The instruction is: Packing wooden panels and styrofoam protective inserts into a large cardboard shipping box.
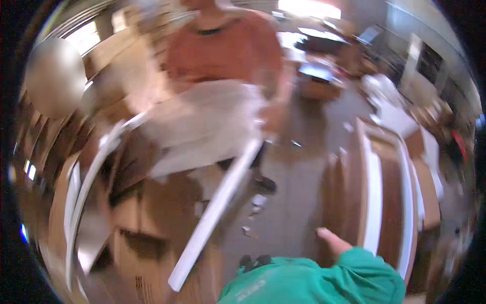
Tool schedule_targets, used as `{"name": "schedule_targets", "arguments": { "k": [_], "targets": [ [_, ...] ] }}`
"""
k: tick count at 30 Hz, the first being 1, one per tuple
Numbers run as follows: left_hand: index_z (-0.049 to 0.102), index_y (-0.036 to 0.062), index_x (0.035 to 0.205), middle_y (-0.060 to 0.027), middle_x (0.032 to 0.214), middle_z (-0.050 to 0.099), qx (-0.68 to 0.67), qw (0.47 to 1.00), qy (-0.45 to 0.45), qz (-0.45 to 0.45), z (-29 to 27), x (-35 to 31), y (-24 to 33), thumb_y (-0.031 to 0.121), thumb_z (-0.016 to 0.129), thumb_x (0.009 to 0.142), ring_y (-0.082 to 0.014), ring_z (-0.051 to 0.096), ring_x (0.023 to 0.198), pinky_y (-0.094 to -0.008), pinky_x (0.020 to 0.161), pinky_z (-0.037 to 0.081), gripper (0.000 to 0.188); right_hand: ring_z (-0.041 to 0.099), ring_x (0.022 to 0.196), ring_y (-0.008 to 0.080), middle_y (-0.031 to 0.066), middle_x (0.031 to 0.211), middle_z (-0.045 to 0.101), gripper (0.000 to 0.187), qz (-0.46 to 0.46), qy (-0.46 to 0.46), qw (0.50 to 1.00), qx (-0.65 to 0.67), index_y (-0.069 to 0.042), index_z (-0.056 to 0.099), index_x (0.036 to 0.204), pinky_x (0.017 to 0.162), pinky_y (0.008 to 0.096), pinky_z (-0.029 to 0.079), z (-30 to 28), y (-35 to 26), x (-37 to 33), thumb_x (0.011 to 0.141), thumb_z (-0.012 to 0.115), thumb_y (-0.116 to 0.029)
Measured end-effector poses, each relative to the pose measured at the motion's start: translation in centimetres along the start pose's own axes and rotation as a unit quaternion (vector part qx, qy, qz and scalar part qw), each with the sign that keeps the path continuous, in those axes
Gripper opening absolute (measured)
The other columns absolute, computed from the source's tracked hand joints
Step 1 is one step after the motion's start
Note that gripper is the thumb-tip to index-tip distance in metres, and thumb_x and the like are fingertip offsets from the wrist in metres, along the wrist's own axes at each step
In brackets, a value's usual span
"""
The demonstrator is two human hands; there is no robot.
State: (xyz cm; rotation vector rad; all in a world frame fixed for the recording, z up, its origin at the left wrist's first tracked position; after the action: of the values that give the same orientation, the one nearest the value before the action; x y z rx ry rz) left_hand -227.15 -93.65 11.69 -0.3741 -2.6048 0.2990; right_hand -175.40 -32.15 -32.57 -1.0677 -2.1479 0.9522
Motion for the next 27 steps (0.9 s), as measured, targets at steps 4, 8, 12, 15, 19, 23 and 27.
{"name": "schedule_targets", "arguments": {
  "k": [4, 8, 12, 15, 19, 23, 27],
  "targets": [
    [0.05, 0.0027, 0.113, -0.0221, 0.12, 0.045, -0.091, 0.966, 0.062, 0.234, -4.9, 7.0, 21.5, 0.032, 0.055, 0.075, -0.0324, 0.042, 0.113, -0.0429, 0.095, 0.033, 0.048, 0.058, 0.089, 0.0314, 0.0166, 0.097, 0.06, 0.029, 0.123, -0.529, 0.77, -0.334, -0.005, 0.061, 0.098, 0.075, 0.0407, 0.047, 4.2, 8.7, -0.6, 0.074, 0.054, -0.02],
    [0.048, 0.0021, 0.115, -0.0221, 0.122, 0.043, -0.141, 0.918, 0.108, 0.354, -12.5, 4.2, 34.0, 0.028, 0.053, 0.077, -0.0325, 0.039, 0.116, -0.0443, 0.096, 0.03, 0.046, 0.057, 0.09, 0.0322, 0.0148, 0.097, 0.06, 0.031, 0.098, -0.49, 0.833, -0.236, -0.008, 0.059, 0.101, 0.076, 0.0415, 0.046, 2.9, 4.5, 0.0, 0.072, 0.056, -0.017],
    [0.046, 0.0016, 0.117, -0.0221, 0.124, 0.041, -0.199, 0.871, 0.142, 0.427, -17.7, -3.3, 42.9, 0.024, 0.051, 0.079, -0.0326, 0.036, 0.118, -0.0457, 0.098, 0.028, 0.045, 0.057, 0.087, 0.0319, 0.0142, 0.096, 0.061, 0.031, 0.007, -0.444, 0.891, -0.093, -0.008, 0.057, 0.103, 0.076, 0.0395, 0.047, 1.6, -1.5, 0.6, 0.076, 0.056, -0.023],
    [0.045, 0.0012, 0.119, -0.0221, 0.126, 0.039, -0.244, 0.844, 0.16, 0.45, -21.1, -9.8, 47.7, 0.022, 0.05, 0.081, -0.0327, 0.034, 0.12, -0.0467, 0.099, 0.026, 0.044, 0.058, 0.095, 0.0239, 0.0141, 0.105, 0.059, 0.044, -0.038, -0.411, 0.907, 0.081, -0.007, 0.052, 0.114, 0.084, 0.0335, 0.045, -4.4, -13.6, 1.9, 0.08, 0.057, -0.035],
    [0.043, 0.0007, 0.121, -0.0221, 0.128, 0.038, -0.313, 0.798, 0.175, 0.484, -25.2, -18.5, 55.5, 0.018, 0.048, 0.082, -0.0328, 0.032, 0.123, -0.0481, 0.101, 0.023, 0.042, 0.051, 0.105, 0.0186, 0.0105, 0.118, 0.051, 0.05, -0.013, -0.406, 0.809, 0.425, -0.004, 0.043, 0.123, 0.088, 0.0317, 0.041, -11.6, -20.2, 1.3, 0.083, 0.057, -0.031],
    [0.039, 0.0034, 0.125, -0.0191, 0.134, 0.032, -0.233, 0.754, 0.156, 0.594, -26.0, -24.8, 67.9, 0.009, 0.047, 0.077, -0.0346, 0.027, 0.126, -0.054, 0.1, 0.02, 0.049, 0.051, 0.103, 0.0205, 0.0143, 0.118, 0.049, 0.046, 0.065, -0.235, 0.721, 0.649, -0.002, 0.041, 0.123, 0.088, 0.0347, 0.041, -18.6, -17.9, 3.7, 0.084, 0.055, -0.023],
    [0.033, 0.0059, 0.129, -0.0141, 0.139, 0.024, -0.269, 0.679, 0.058, 0.68, -23.4, -32.4, 80.9, 0.015, 0.046, 0.078, -0.0321, 0.026, 0.127, -0.0541, 0.099, 0.021, 0.054, 0.055, 0.093, 0.0283, 0.0227, 0.106, 0.053, 0.043, 0.116, -0.095, 0.927, 0.344, 0.003, 0.042, 0.119, 0.08, 0.0366, 0.046, -22.7, -6.9, 5.4, 0.079, 0.053, -0.007]
  ]
}}
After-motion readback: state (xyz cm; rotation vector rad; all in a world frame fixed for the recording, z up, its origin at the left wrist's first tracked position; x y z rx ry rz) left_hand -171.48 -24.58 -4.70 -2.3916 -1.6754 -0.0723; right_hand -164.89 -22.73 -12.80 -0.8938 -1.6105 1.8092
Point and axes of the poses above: each hand's wrist, its own x-axis towards the middle knuckle, its own z-axis out of the palm, y = z × x, the point moved 7 cm from there along x, towards the middle knuckle
